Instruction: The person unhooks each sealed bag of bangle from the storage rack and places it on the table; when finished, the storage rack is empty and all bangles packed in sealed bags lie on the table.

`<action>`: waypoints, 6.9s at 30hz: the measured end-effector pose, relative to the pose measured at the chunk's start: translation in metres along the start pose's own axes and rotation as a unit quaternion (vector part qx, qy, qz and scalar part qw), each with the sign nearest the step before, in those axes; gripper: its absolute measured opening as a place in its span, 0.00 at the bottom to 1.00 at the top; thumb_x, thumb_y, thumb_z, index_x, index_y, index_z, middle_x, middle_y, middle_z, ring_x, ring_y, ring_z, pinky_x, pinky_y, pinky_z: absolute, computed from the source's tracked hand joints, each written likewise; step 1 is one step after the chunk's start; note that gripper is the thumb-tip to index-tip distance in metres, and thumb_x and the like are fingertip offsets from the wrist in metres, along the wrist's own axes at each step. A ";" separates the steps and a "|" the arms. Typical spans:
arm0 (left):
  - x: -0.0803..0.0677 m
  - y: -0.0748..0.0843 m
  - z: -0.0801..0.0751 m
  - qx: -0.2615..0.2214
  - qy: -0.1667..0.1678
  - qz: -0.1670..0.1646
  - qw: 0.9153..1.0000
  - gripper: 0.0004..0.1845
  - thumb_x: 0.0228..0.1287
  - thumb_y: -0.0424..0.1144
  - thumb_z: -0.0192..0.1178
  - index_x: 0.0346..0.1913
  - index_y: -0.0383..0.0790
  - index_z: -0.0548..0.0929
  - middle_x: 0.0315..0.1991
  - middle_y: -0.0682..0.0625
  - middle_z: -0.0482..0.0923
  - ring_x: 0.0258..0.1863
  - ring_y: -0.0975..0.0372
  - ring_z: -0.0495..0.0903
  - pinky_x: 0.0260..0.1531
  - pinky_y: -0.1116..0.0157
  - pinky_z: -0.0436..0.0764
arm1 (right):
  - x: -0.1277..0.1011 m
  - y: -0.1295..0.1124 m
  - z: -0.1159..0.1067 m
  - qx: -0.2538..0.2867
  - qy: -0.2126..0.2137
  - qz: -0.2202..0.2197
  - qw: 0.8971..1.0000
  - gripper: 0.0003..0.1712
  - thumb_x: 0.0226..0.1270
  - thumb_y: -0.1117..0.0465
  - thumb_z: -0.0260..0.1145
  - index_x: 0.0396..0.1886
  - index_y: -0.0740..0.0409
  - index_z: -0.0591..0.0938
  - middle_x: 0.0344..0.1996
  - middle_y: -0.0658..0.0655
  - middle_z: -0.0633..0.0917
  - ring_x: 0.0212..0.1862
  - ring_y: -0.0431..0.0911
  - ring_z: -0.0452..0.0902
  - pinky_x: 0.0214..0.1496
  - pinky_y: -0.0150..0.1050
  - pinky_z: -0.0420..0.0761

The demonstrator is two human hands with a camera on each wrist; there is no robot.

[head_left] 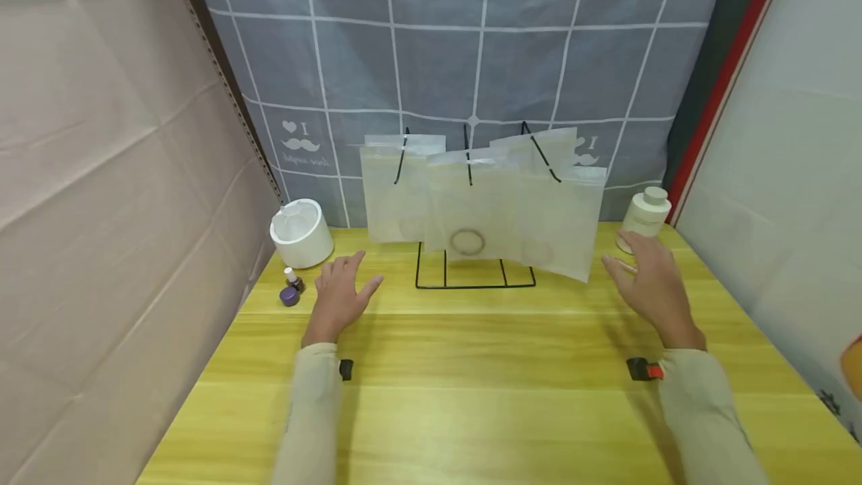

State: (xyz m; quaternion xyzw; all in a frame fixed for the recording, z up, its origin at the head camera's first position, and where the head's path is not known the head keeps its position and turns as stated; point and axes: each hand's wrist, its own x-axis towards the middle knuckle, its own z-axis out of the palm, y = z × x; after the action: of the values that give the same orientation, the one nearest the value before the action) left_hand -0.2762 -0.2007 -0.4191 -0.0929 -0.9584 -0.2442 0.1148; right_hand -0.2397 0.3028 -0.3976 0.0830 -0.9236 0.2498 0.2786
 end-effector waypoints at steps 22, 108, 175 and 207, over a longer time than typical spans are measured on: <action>0.060 0.007 0.103 -0.146 -0.162 -0.083 0.972 0.32 0.72 0.44 0.62 0.74 0.35 0.68 0.56 0.36 0.79 0.52 0.48 0.80 0.55 0.48 0.79 | 0.051 -0.012 0.035 0.248 0.014 0.061 0.967 0.18 0.73 0.66 0.64 0.59 0.69 0.81 0.59 0.63 0.81 0.54 0.37 0.76 0.51 0.20 0.73; 0.070 0.018 0.107 -0.196 -0.159 -0.129 0.959 0.31 0.68 0.42 0.66 0.71 0.36 0.73 0.73 0.35 0.66 0.74 0.40 0.60 0.70 0.43 0.64 | -0.061 0.127 -0.104 0.119 -0.326 0.204 0.916 0.26 0.69 0.58 0.69 0.62 0.68 0.79 0.45 0.54 0.86 0.40 0.37 0.77 0.39 0.33 0.79; 0.067 0.019 0.104 -0.202 -0.154 -0.132 0.958 0.30 0.68 0.41 0.66 0.70 0.36 0.74 0.73 0.36 0.66 0.74 0.41 0.62 0.70 0.44 0.65 | -0.048 0.161 -0.063 0.010 -0.204 0.165 0.965 0.26 0.78 0.59 0.58 0.62 0.78 0.72 0.50 0.78 0.75 0.50 0.68 0.73 0.41 0.45 0.79; 0.064 0.020 0.114 -0.208 -0.111 -0.145 0.961 0.28 0.66 0.37 0.69 0.67 0.37 0.77 0.69 0.37 0.72 0.69 0.43 0.70 0.66 0.45 0.72 | 0.139 0.010 0.092 0.243 0.008 0.067 0.968 0.29 0.69 0.70 0.64 0.69 0.69 0.72 0.74 0.71 0.62 0.76 0.65 0.52 0.76 0.66 0.49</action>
State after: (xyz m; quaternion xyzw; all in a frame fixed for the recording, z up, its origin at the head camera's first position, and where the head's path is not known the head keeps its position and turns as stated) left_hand -0.3528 -0.1199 -0.4908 -0.0014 -0.8965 -0.4401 -0.0505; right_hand -0.4017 0.2627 -0.3909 0.0836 -0.8366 0.4853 0.2400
